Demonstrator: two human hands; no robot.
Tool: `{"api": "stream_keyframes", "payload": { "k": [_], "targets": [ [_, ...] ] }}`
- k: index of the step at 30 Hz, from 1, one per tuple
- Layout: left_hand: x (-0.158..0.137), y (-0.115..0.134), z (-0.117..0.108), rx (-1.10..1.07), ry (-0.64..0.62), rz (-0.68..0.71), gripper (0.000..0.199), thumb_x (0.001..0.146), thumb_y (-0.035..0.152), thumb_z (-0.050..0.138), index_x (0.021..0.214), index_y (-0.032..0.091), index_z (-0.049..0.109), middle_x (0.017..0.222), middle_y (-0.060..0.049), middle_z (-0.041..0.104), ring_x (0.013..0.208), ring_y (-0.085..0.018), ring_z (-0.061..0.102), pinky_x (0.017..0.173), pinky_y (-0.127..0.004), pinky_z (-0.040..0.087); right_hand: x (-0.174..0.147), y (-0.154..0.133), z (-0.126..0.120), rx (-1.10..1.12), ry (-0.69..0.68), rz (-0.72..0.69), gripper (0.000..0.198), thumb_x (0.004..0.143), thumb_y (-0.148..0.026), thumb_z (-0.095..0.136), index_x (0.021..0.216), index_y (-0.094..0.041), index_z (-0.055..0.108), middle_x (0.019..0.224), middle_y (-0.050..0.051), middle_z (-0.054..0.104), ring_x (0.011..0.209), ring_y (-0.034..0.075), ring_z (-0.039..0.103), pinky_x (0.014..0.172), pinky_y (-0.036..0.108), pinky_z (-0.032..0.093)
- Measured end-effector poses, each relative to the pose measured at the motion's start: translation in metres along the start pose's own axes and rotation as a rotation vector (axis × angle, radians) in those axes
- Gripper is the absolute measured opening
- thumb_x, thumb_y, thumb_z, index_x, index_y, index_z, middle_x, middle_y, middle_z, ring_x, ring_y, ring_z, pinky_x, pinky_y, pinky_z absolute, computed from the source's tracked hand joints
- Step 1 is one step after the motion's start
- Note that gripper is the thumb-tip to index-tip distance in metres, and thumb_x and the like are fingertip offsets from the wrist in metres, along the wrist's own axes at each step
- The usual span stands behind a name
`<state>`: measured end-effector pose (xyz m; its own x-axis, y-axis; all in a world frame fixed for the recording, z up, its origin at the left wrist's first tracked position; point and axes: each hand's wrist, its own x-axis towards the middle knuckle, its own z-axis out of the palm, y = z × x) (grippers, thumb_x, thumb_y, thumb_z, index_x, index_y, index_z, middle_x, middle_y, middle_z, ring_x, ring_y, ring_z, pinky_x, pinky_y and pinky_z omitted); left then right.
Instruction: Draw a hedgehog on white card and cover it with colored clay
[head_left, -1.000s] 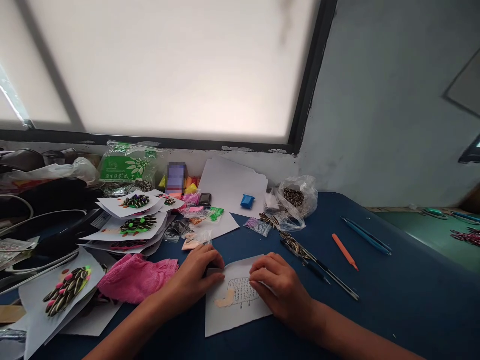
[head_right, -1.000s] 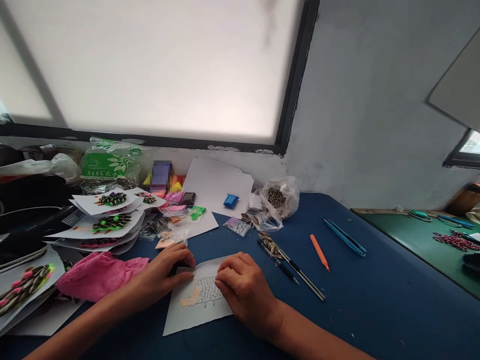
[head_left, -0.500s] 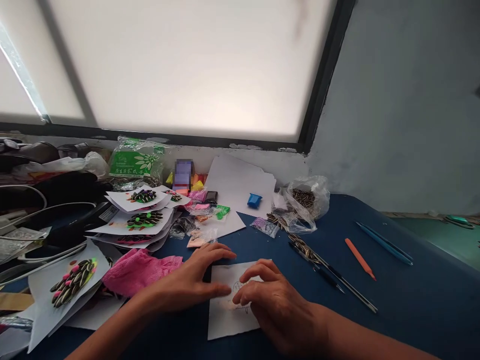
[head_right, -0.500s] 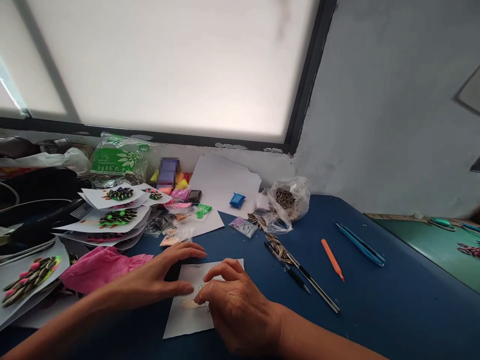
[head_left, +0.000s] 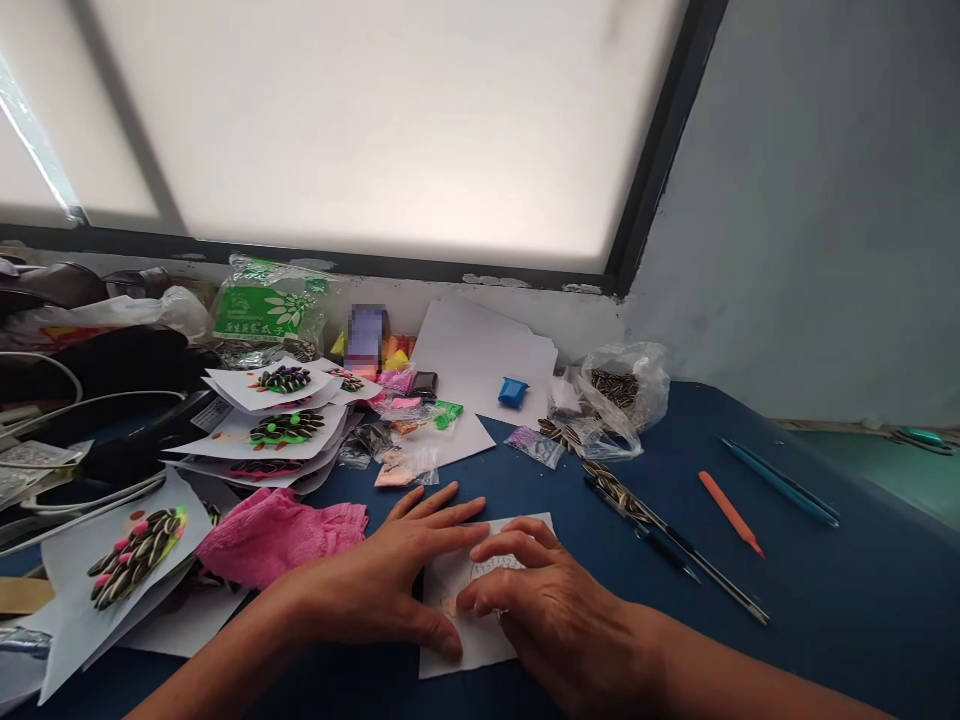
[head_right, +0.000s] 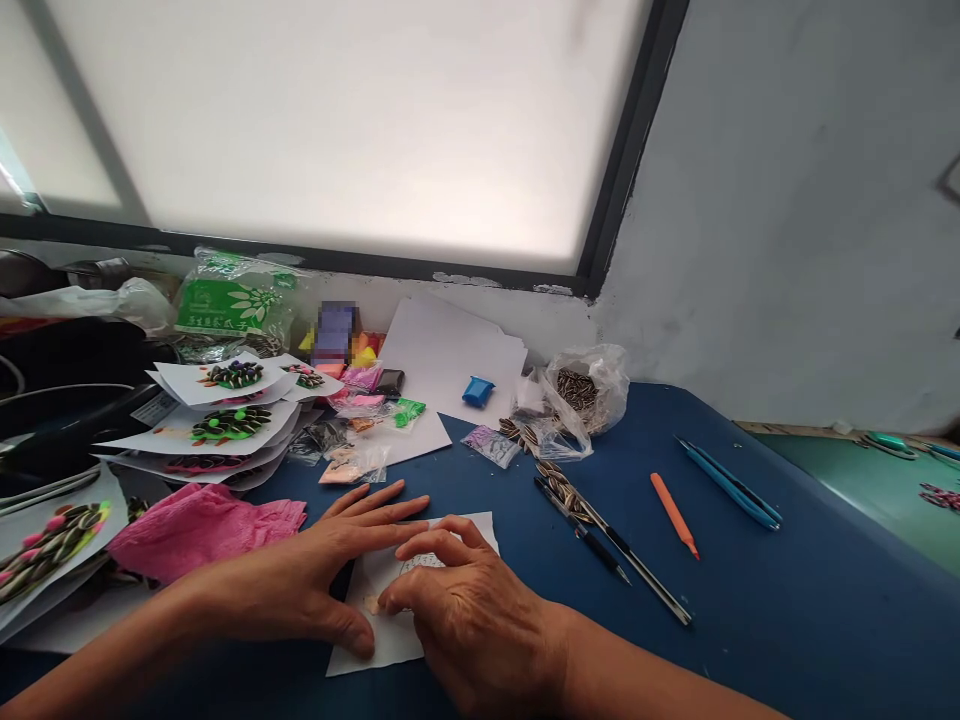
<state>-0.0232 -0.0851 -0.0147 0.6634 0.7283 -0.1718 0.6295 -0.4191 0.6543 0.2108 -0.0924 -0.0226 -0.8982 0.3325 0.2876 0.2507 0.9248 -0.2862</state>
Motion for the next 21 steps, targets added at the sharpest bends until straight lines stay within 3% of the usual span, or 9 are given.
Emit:
{"api": "stream_keyframes", "payload": {
  "k": [5, 10, 14, 18, 21],
  "targets": [
    [0.0005, 0.0018, -0.0006, -0.011, -0.008, -0.009, 0.085, 0.071, 0.04, 0.079, 0.143, 0.047, 0.035, 0.159, 0.004, 0.022, 0.147, -0.035, 0.001, 0.114, -0.061, -0.005, 0.0016, 0.0002, 0.0007, -0.011, -0.074, 0.037, 0.029, 0.087, -0.01, 0.04, 0.113, -0.019, 0.051, 0.102, 0.008, 0.068, 0.128, 0.022, 0.044, 0.111, 0.042, 0.018],
    [0.0002, 0.0053, -0.0015, -0.01, -0.012, -0.027, 0.084, 0.072, 0.039, 0.078, 0.143, 0.048, 0.034, 0.159, 0.006, 0.021, 0.147, -0.034, 0.0, 0.114, -0.06, -0.005, 0.0013, -0.0003, 0.001, -0.018, -0.045, 0.028, 0.03, 0.086, -0.009, 0.04, 0.112, -0.02, 0.049, 0.104, 0.007, 0.069, 0.127, 0.023, 0.045, 0.111, 0.044, 0.018],
    [0.0003, 0.0047, -0.0017, -0.01, -0.01, -0.033, 0.085, 0.071, 0.041, 0.079, 0.143, 0.046, 0.036, 0.159, 0.004, 0.021, 0.147, -0.034, 0.0, 0.114, -0.061, -0.004, -0.0007, -0.0005, -0.0005, 0.033, 0.135, -0.054, 0.036, 0.083, -0.005, 0.043, 0.115, -0.021, 0.044, 0.114, 0.005, 0.067, 0.12, 0.021, 0.05, 0.108, 0.041, 0.027],
    [0.0003, 0.0011, 0.001, 0.002, 0.019, -0.023, 0.087, 0.069, 0.043, 0.081, 0.144, 0.043, 0.036, 0.159, 0.002, 0.022, 0.147, -0.032, 0.003, 0.114, -0.06, -0.006, -0.0034, 0.0022, 0.0038, 0.046, 0.378, 0.056, 0.037, 0.085, -0.003, 0.042, 0.117, -0.021, 0.043, 0.115, 0.008, 0.064, 0.109, 0.021, 0.054, 0.096, 0.039, 0.041],
    [-0.0014, 0.0008, 0.0017, -0.02, 0.051, -0.025, 0.091, 0.066, 0.04, 0.082, 0.145, 0.038, 0.036, 0.158, 0.0, 0.027, 0.147, -0.032, 0.006, 0.115, -0.059, -0.005, -0.0044, 0.0063, 0.0092, 0.06, 0.437, 0.114, 0.031, 0.086, -0.004, 0.042, 0.113, -0.02, 0.046, 0.108, 0.009, 0.063, 0.105, 0.022, 0.053, 0.091, 0.038, 0.046]
  ]
}}
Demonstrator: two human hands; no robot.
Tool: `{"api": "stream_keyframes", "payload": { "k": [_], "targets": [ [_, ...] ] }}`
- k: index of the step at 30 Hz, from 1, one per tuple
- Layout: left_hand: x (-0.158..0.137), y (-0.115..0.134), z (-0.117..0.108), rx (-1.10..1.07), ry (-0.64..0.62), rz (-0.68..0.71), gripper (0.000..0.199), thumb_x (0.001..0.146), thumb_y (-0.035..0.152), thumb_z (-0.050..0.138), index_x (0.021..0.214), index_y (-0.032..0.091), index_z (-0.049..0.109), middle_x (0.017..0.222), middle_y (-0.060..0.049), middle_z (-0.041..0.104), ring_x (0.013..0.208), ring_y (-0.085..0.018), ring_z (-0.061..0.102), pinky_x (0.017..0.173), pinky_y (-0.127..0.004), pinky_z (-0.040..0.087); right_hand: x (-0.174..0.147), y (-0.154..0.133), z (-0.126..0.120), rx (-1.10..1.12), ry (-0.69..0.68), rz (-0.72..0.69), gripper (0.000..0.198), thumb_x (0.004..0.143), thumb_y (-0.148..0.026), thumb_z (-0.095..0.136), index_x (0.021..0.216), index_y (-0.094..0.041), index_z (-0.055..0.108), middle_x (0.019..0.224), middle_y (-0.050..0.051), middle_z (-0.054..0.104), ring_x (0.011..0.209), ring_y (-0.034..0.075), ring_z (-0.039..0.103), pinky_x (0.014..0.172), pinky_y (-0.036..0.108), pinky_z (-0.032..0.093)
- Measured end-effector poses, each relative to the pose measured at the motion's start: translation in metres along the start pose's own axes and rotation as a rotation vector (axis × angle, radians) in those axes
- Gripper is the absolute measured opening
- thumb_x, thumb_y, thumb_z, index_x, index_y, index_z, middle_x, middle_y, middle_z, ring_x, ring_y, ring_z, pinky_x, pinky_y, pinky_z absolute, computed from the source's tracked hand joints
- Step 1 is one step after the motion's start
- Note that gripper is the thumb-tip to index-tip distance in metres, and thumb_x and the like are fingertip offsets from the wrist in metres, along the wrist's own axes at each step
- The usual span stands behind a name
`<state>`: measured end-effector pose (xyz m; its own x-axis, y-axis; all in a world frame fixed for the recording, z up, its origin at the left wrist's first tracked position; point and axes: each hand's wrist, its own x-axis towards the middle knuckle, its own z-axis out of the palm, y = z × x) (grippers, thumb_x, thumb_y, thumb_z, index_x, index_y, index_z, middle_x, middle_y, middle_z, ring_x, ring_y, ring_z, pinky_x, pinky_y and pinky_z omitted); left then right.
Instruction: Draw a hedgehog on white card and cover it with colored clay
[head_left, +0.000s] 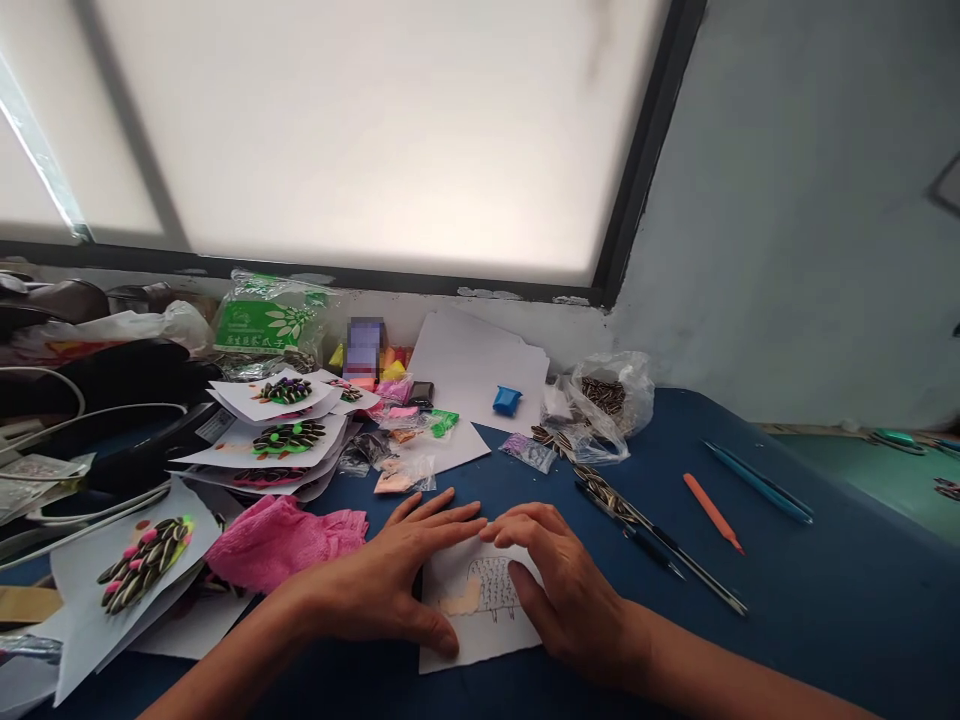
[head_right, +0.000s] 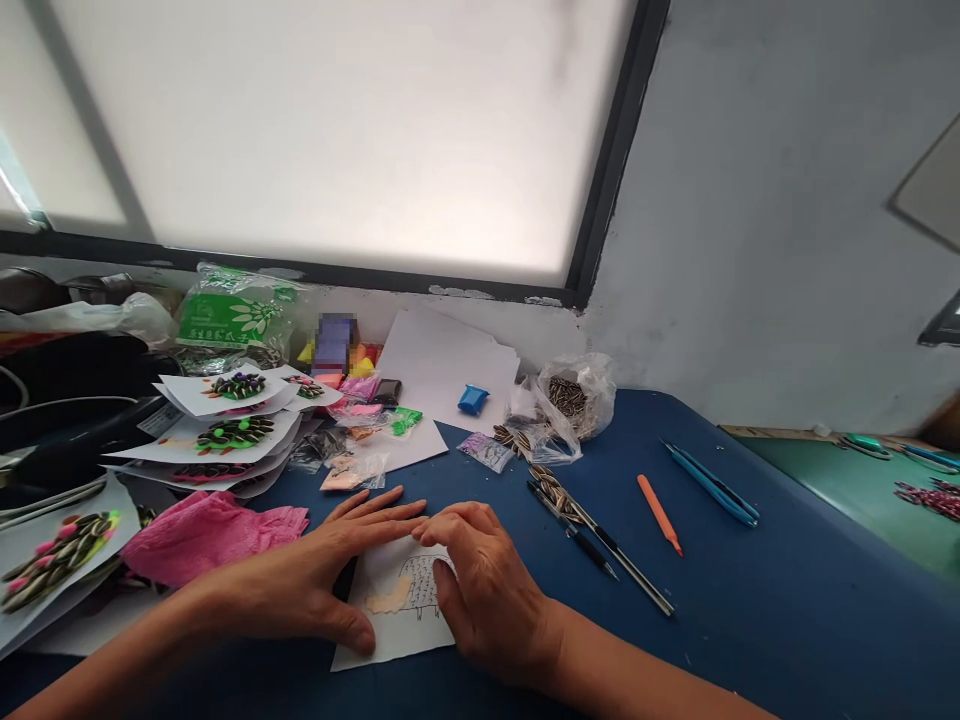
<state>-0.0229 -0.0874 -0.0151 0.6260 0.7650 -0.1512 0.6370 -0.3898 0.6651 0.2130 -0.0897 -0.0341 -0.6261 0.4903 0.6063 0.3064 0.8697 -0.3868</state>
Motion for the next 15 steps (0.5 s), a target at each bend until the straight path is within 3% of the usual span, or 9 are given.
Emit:
{"api": "stream_keyframes", "payload": {
  "k": [3, 5, 8, 10, 12, 15],
  "targets": [
    [-0.002, -0.002, -0.004, -0.095, 0.113, 0.027, 0.073, 0.073, 0.041, 0.076, 0.14, 0.036, 0.047, 0.155, 0.0, 0.033, 0.146, -0.031, 0.019, 0.117, -0.056, 0.012, -0.001, 0.005, 0.003, 0.033, 0.041, 0.026, 0.024, 0.09, -0.005, 0.042, 0.106, -0.021, 0.048, 0.104, 0.007, 0.064, 0.1, 0.021, 0.055, 0.088, 0.037, 0.047],
    [-0.001, -0.009, -0.009, -0.141, 0.295, 0.069, 0.046, 0.084, 0.043, 0.062, 0.129, 0.034, 0.059, 0.15, 0.0, 0.043, 0.141, -0.028, 0.033, 0.114, -0.05, 0.028, 0.0, 0.007, 0.004, 0.053, 0.079, 0.048, 0.02, 0.092, -0.006, 0.041, 0.1, -0.022, 0.05, 0.1, 0.006, 0.066, 0.095, 0.02, 0.057, 0.085, 0.036, 0.048],
    [0.002, -0.029, -0.015, 0.04, 0.628, 0.001, 0.037, 0.089, 0.038, 0.05, 0.119, 0.024, 0.065, 0.131, -0.006, 0.062, 0.126, -0.027, 0.052, 0.107, -0.044, 0.04, 0.002, 0.009, 0.003, 0.057, 0.119, 0.137, 0.019, 0.094, -0.01, 0.04, 0.095, -0.021, 0.055, 0.091, 0.005, 0.066, 0.088, 0.019, 0.059, 0.078, 0.034, 0.05],
    [0.006, -0.044, -0.015, 0.308, 0.659, -0.097, 0.04, 0.088, 0.033, 0.048, 0.122, 0.019, 0.064, 0.133, -0.01, 0.06, 0.124, -0.029, 0.053, 0.104, -0.045, 0.042, 0.002, 0.01, 0.0, 0.041, 0.122, 0.223, 0.019, 0.095, -0.013, 0.041, 0.093, -0.02, 0.058, 0.088, 0.006, 0.065, 0.085, 0.02, 0.061, 0.075, 0.033, 0.05],
    [0.009, -0.055, -0.012, 0.367, 0.641, -0.119, 0.041, 0.083, 0.029, 0.052, 0.12, 0.016, 0.065, 0.131, -0.015, 0.06, 0.121, -0.034, 0.053, 0.101, -0.049, 0.043, 0.001, 0.012, -0.002, 0.01, 0.11, 0.296, 0.02, 0.096, -0.017, 0.042, 0.092, -0.02, 0.061, 0.088, 0.007, 0.066, 0.085, 0.021, 0.062, 0.075, 0.034, 0.05],
    [0.013, -0.059, -0.008, 0.411, 0.611, -0.102, 0.034, 0.086, 0.024, 0.048, 0.112, 0.02, 0.07, 0.115, -0.012, 0.067, 0.11, -0.031, 0.059, 0.094, -0.045, 0.047, -0.001, 0.016, -0.005, -0.058, 0.074, 0.378, 0.019, 0.095, -0.018, 0.044, 0.095, -0.018, 0.063, 0.094, 0.009, 0.067, 0.093, 0.023, 0.062, 0.081, 0.037, 0.05]
  ]
}}
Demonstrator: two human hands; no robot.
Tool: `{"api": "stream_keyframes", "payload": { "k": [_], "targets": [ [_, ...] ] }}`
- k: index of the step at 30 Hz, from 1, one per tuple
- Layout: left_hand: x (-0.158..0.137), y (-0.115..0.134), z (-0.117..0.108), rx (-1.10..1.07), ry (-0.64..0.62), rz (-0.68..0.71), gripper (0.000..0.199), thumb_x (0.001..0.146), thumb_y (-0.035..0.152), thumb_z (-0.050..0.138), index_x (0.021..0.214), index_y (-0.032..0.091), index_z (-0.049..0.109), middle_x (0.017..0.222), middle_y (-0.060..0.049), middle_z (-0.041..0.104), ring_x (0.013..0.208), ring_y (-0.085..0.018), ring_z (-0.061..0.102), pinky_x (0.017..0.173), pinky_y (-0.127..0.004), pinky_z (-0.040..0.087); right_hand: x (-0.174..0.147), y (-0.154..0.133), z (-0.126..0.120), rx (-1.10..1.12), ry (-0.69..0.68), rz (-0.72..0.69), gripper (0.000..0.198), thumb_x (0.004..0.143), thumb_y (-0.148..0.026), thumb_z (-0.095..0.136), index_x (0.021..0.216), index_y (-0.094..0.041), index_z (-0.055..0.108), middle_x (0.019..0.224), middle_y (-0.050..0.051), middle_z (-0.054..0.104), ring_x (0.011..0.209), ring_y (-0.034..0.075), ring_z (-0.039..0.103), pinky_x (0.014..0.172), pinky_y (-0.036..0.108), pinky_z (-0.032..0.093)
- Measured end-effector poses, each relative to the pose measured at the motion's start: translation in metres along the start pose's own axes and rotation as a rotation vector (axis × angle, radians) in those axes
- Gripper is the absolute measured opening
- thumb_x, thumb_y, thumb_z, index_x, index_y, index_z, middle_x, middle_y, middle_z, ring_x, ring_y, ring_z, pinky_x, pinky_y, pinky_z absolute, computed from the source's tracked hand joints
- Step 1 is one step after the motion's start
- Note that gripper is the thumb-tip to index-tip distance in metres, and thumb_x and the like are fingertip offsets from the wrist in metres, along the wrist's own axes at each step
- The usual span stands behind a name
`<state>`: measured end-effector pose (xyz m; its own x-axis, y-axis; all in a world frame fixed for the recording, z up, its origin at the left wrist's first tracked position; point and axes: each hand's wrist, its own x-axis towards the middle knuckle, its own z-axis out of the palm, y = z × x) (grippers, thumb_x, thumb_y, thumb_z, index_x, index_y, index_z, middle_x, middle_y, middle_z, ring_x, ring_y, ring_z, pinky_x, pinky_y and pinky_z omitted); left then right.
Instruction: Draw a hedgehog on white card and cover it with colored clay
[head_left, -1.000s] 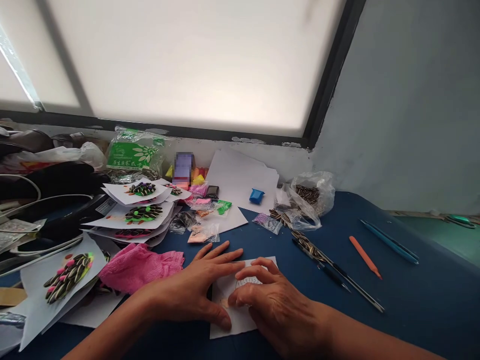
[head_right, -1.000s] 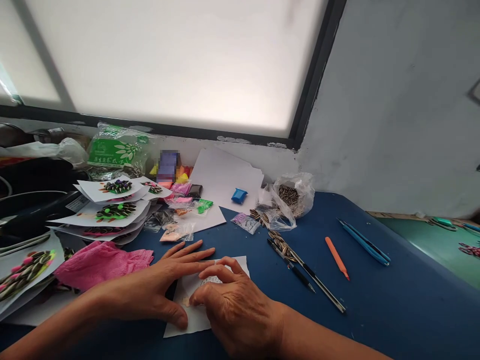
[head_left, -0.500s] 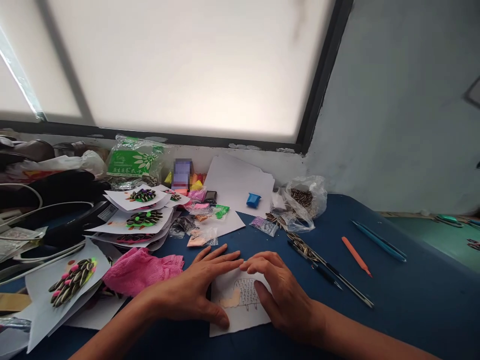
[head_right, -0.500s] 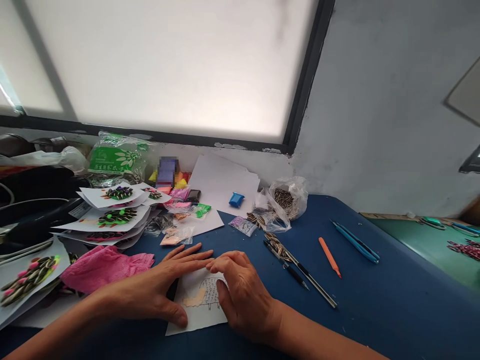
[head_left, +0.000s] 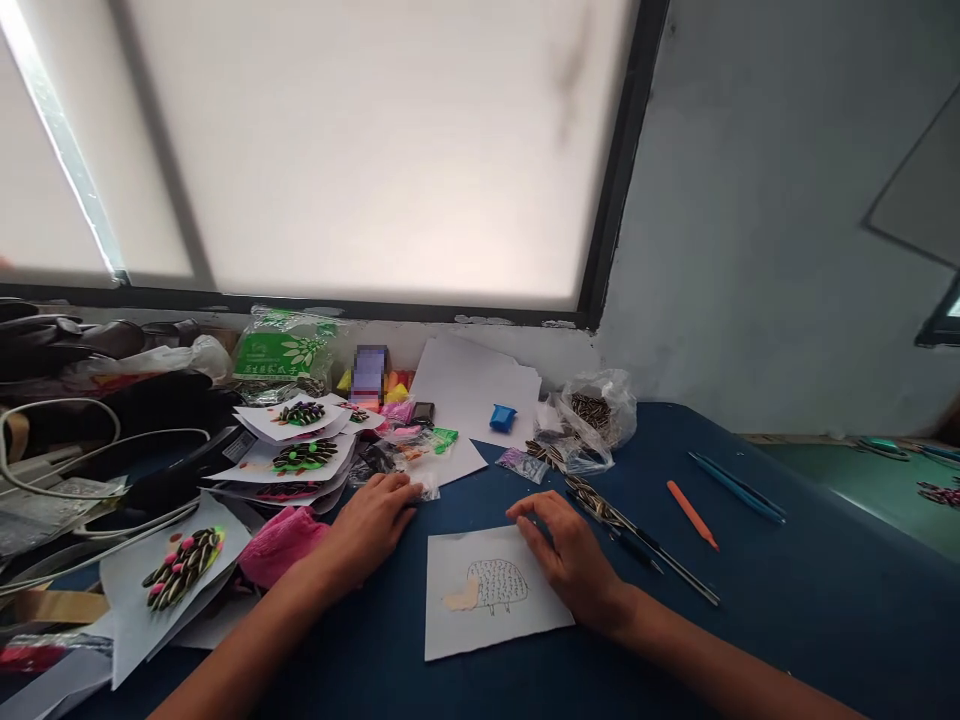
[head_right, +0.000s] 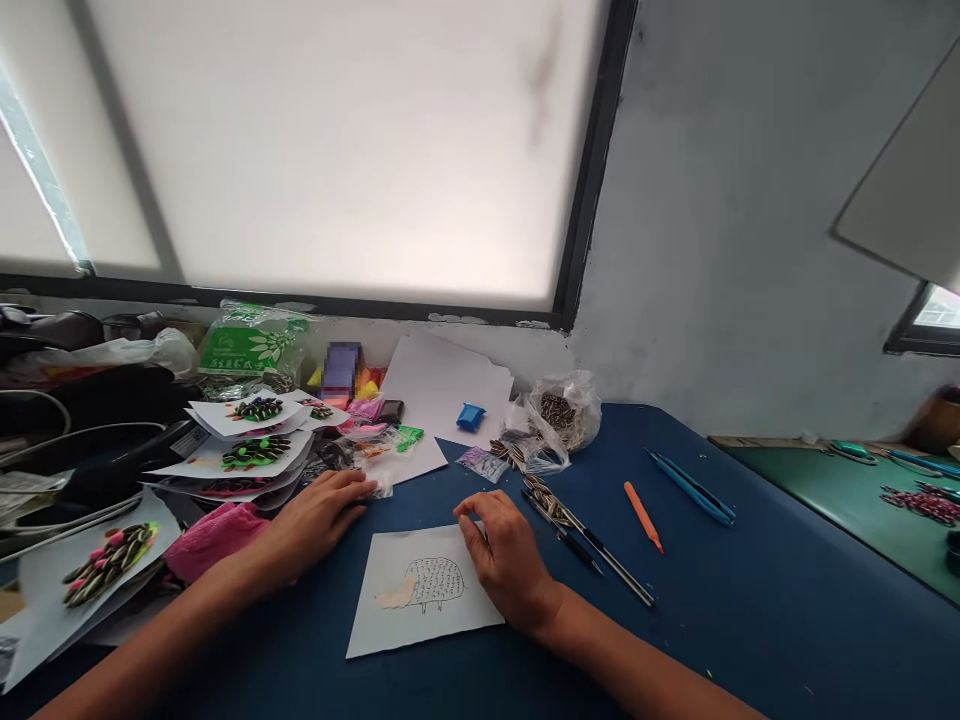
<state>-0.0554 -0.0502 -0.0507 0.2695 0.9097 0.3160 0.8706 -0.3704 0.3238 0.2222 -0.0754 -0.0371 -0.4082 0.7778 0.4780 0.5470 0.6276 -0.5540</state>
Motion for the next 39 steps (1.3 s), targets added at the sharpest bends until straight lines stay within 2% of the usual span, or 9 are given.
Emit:
{"api": "stream_keyframes", "payload": {
  "k": [4, 8, 11, 17, 23, 28, 34, 39],
  "targets": [
    [0.001, 0.005, -0.001, 0.017, 0.018, 0.016, 0.03, 0.09, 0.027, 0.045, 0.097, 0.022, 0.074, 0.097, -0.01, 0.067, 0.095, -0.028, 0.062, 0.082, -0.039, 0.05, -0.001, 0.003, -0.003, -0.067, -0.046, 0.067, 0.02, 0.091, -0.015, 0.046, 0.101, -0.015, 0.063, 0.101, 0.012, 0.068, 0.101, 0.025, 0.06, 0.087, 0.039, 0.049],
    [0.001, 0.005, -0.005, -0.005, 0.076, 0.011, 0.027, 0.087, 0.027, 0.046, 0.085, 0.022, 0.072, 0.091, -0.009, 0.065, 0.089, -0.027, 0.062, 0.077, -0.037, 0.05, -0.001, 0.0, -0.007, -0.078, -0.029, 0.084, 0.02, 0.092, -0.016, 0.045, 0.1, -0.016, 0.063, 0.103, 0.011, 0.068, 0.103, 0.024, 0.059, 0.09, 0.039, 0.048],
    [0.001, 0.006, -0.008, -0.037, 0.146, 0.005, 0.025, 0.086, 0.027, 0.046, 0.086, 0.022, 0.07, 0.092, -0.008, 0.065, 0.091, -0.027, 0.06, 0.08, -0.038, 0.049, -0.001, 0.0, -0.008, -0.077, -0.007, 0.083, 0.018, 0.091, -0.015, 0.045, 0.094, -0.017, 0.062, 0.099, 0.01, 0.068, 0.098, 0.023, 0.06, 0.088, 0.038, 0.048],
    [0.001, 0.011, -0.012, -0.124, 0.231, 0.002, 0.026, 0.085, 0.029, 0.043, 0.086, 0.022, 0.068, 0.095, -0.009, 0.065, 0.093, -0.028, 0.06, 0.084, -0.041, 0.048, -0.003, 0.003, -0.006, -0.066, 0.008, 0.06, 0.022, 0.082, -0.002, 0.043, 0.081, -0.019, 0.058, 0.093, 0.006, 0.068, 0.091, 0.021, 0.06, 0.082, 0.035, 0.048],
    [0.002, 0.018, -0.015, -0.244, 0.256, -0.056, 0.024, 0.082, 0.035, 0.048, 0.088, 0.02, 0.066, 0.087, -0.009, 0.063, 0.088, -0.029, 0.059, 0.081, -0.043, 0.046, -0.003, 0.005, -0.005, -0.057, -0.005, 0.037, 0.017, 0.09, -0.013, 0.047, 0.086, -0.017, 0.063, 0.089, 0.007, 0.069, 0.088, 0.022, 0.06, 0.078, 0.035, 0.048],
    [0.015, 0.029, -0.019, -0.43, 0.228, -0.101, 0.026, 0.077, 0.034, 0.054, 0.096, 0.02, 0.063, 0.079, -0.001, 0.058, 0.074, -0.021, 0.058, 0.071, -0.034, 0.048, -0.003, 0.006, -0.005, -0.045, -0.001, 0.04, 0.017, 0.093, -0.015, 0.049, 0.084, -0.017, 0.063, 0.087, 0.007, 0.068, 0.085, 0.02, 0.061, 0.075, 0.033, 0.048],
    [0.033, 0.033, -0.009, -0.744, 0.147, -0.156, 0.063, 0.064, 0.036, 0.065, 0.122, 0.015, 0.054, 0.088, -0.001, 0.057, 0.065, -0.013, 0.056, 0.063, -0.029, 0.049, -0.004, 0.003, -0.006, -0.036, 0.001, 0.026, 0.019, 0.093, -0.018, 0.051, 0.079, -0.017, 0.063, 0.081, 0.006, 0.067, 0.08, 0.02, 0.06, 0.071, 0.032, 0.047],
    [0.031, 0.034, -0.001, -0.946, 0.044, -0.194, 0.044, 0.064, 0.042, 0.072, 0.097, 0.014, 0.064, 0.063, 0.005, 0.054, 0.058, -0.014, 0.057, 0.059, -0.029, 0.049, -0.005, 0.004, -0.005, -0.02, 0.0, 0.005, 0.02, 0.093, -0.018, 0.05, 0.077, -0.017, 0.062, 0.081, 0.006, 0.067, 0.08, 0.02, 0.059, 0.072, 0.032, 0.047]
  ]
}}
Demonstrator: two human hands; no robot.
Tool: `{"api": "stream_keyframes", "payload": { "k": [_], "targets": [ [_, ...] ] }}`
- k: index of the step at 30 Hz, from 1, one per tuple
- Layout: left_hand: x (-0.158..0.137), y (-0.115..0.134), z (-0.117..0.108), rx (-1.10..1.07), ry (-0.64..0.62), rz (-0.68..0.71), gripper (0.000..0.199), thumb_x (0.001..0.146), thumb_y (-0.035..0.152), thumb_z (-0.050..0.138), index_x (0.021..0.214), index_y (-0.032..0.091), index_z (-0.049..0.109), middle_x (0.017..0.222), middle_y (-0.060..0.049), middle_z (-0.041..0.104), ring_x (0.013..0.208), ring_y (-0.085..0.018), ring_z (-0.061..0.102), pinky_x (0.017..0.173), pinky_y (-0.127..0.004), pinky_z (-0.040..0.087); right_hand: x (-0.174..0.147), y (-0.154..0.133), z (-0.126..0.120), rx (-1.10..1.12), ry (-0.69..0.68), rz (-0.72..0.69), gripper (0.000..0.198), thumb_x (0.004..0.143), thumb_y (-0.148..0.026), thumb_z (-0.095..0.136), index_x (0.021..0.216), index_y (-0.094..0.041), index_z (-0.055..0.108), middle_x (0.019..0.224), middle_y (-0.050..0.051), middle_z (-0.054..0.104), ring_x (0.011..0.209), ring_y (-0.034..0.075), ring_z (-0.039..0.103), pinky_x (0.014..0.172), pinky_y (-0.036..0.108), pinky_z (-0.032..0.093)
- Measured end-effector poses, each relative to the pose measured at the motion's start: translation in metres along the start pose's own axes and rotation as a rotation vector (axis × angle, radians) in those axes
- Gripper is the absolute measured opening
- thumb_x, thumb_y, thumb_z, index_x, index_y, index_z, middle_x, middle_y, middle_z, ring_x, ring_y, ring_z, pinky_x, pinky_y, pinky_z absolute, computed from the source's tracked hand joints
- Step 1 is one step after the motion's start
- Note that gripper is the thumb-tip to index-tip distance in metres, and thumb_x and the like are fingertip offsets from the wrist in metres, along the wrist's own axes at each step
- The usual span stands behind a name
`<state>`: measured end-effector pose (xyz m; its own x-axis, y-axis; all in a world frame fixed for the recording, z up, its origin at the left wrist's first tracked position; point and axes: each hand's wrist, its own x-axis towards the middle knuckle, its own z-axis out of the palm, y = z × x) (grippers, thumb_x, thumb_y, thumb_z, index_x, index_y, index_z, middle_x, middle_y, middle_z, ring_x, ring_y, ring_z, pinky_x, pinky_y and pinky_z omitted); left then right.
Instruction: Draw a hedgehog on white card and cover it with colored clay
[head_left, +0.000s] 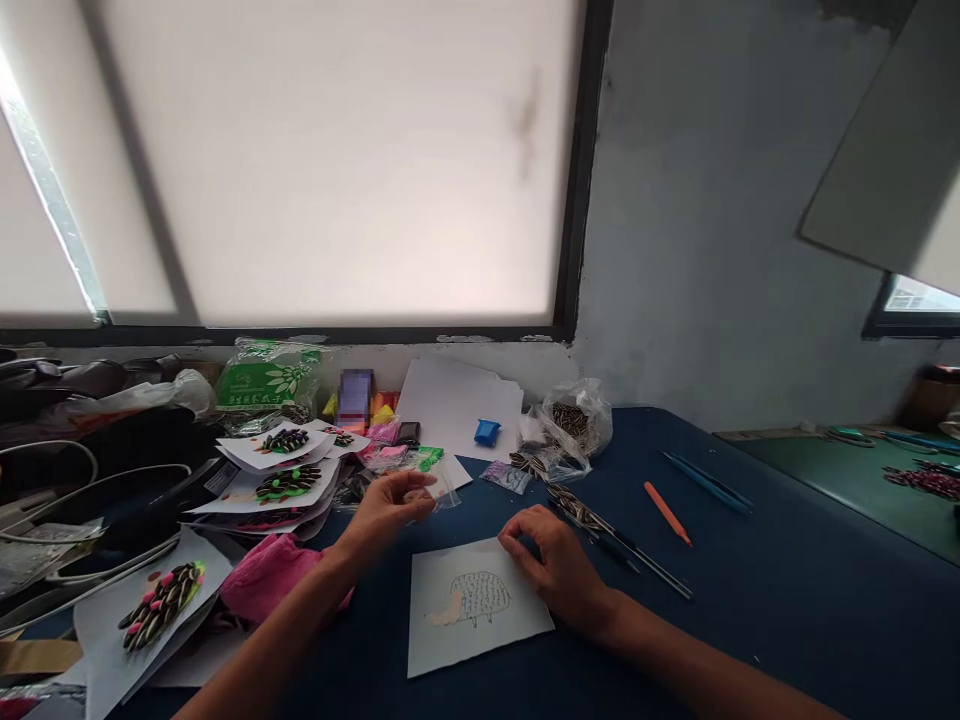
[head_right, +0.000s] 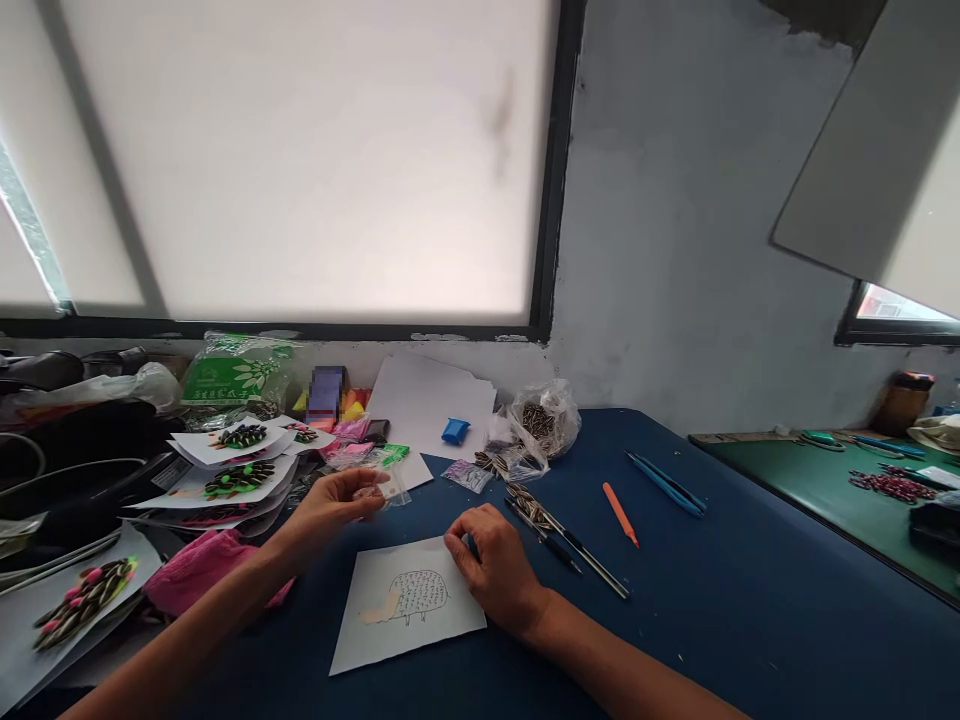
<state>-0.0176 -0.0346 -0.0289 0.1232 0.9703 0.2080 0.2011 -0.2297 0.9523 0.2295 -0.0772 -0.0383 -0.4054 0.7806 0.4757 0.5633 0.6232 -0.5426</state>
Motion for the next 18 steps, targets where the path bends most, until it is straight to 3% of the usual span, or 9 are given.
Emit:
{"api": "stream_keyframes", "payload": {
  "k": [5, 9, 14, 18],
  "targets": [
    [-0.006, -0.008, -0.001, -0.071, -0.014, -0.048, 0.041, 0.063, 0.051, 0.075, 0.083, 0.018, 0.062, 0.059, 0.005, 0.056, 0.056, -0.015, 0.059, 0.057, -0.03, 0.05, 0.0, 0.001, 0.0, 0.006, -0.004, -0.013, 0.023, 0.094, -0.021, 0.047, 0.078, -0.018, 0.063, 0.081, 0.006, 0.067, 0.079, 0.02, 0.058, 0.071, 0.033, 0.047],
    [-0.004, -0.015, -0.001, -0.026, 0.059, -0.047, 0.041, 0.057, 0.048, 0.078, 0.073, 0.019, 0.054, 0.066, 0.004, 0.06, 0.057, -0.016, 0.061, 0.057, -0.03, 0.052, 0.0, 0.001, 0.0, 0.009, -0.021, -0.02, 0.023, 0.094, -0.021, 0.046, 0.077, -0.018, 0.062, 0.081, 0.006, 0.067, 0.078, 0.02, 0.059, 0.071, 0.033, 0.048],
    [-0.001, -0.017, -0.012, 0.152, 0.18, -0.024, 0.035, 0.071, 0.042, 0.064, 0.095, 0.017, 0.061, 0.095, -0.006, 0.07, 0.09, -0.024, 0.068, 0.08, -0.034, 0.053, 0.003, 0.0, -0.002, 0.001, -0.006, -0.001, 0.022, 0.093, -0.022, 0.047, 0.078, -0.019, 0.062, 0.084, 0.007, 0.069, 0.081, 0.021, 0.061, 0.072, 0.034, 0.05],
    [-0.002, -0.017, -0.024, 0.366, 0.227, -0.01, 0.028, 0.084, 0.036, 0.049, 0.097, 0.017, 0.065, 0.1, -0.008, 0.072, 0.099, -0.026, 0.067, 0.087, -0.036, 0.051, 0.012, -0.002, -0.002, -0.025, 0.008, 0.006, 0.022, 0.094, -0.025, 0.049, 0.077, -0.02, 0.062, 0.088, 0.008, 0.069, 0.085, 0.022, 0.064, 0.076, 0.037, 0.051]
  ]
}}
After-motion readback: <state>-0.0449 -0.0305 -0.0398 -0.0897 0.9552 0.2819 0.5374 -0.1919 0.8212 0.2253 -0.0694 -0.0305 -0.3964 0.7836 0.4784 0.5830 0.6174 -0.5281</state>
